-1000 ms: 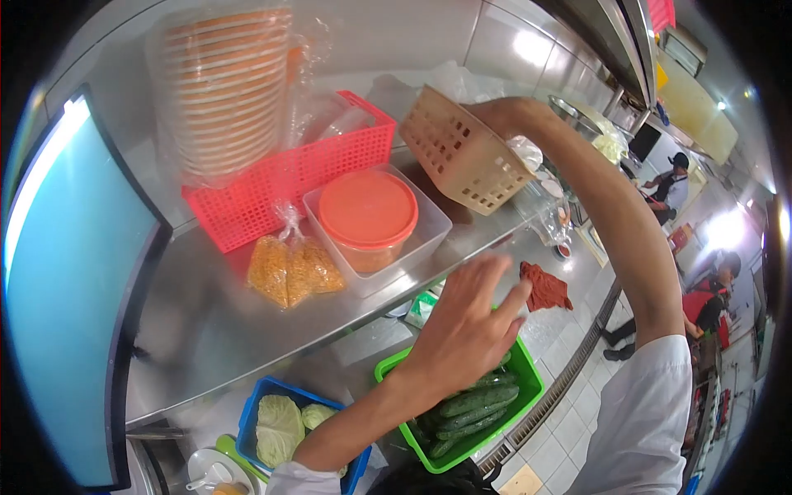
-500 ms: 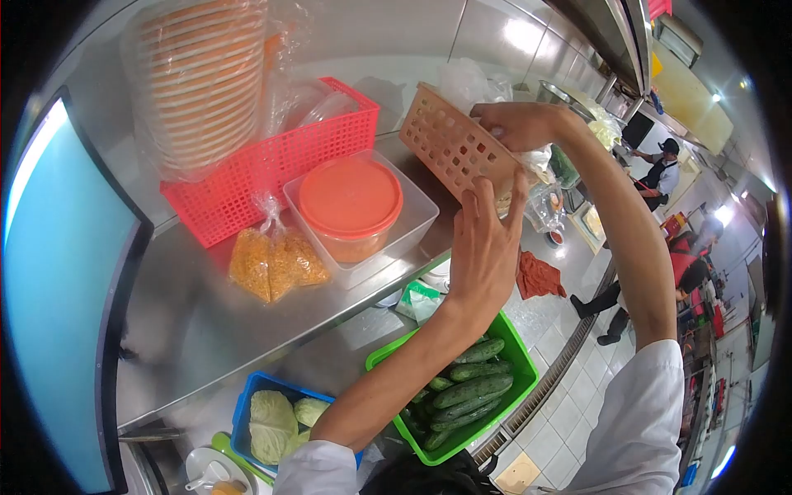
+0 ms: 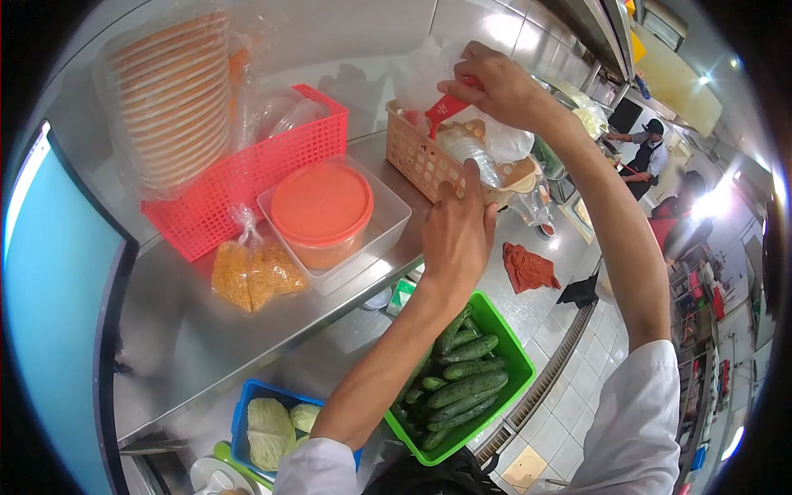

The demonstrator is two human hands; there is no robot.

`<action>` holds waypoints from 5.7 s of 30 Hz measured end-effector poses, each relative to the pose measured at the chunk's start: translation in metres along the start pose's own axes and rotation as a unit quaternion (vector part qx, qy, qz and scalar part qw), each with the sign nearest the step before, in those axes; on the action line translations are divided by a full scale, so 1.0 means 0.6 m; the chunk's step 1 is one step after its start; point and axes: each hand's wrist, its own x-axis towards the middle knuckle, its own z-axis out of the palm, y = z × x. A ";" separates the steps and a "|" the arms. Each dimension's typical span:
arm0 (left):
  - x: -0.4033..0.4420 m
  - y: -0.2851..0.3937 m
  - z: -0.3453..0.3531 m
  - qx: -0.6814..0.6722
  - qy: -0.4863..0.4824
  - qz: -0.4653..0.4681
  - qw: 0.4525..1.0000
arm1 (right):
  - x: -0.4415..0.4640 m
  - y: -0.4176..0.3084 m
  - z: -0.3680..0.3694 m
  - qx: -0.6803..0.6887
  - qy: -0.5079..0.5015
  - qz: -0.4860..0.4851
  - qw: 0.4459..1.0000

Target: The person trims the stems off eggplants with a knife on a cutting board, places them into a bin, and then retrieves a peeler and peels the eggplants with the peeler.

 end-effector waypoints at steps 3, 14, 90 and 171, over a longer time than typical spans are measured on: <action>-0.005 -0.003 0.000 0.030 0.043 0.027 0.998 | -0.009 0.002 0.017 -0.013 0.090 0.038 0.995; 0.037 0.007 -0.020 -0.013 0.207 0.173 0.963 | -0.075 -0.023 -0.004 -0.064 -0.070 0.217 0.972; 0.148 0.051 -0.175 0.164 -0.079 0.105 0.978 | -1.359 -0.719 -0.009 0.464 0.595 0.625 0.200; -2.131 1.368 0.681 -0.158 -0.647 0.621 0.413 | -2.090 -1.696 -0.765 -0.402 0.381 0.802 -0.222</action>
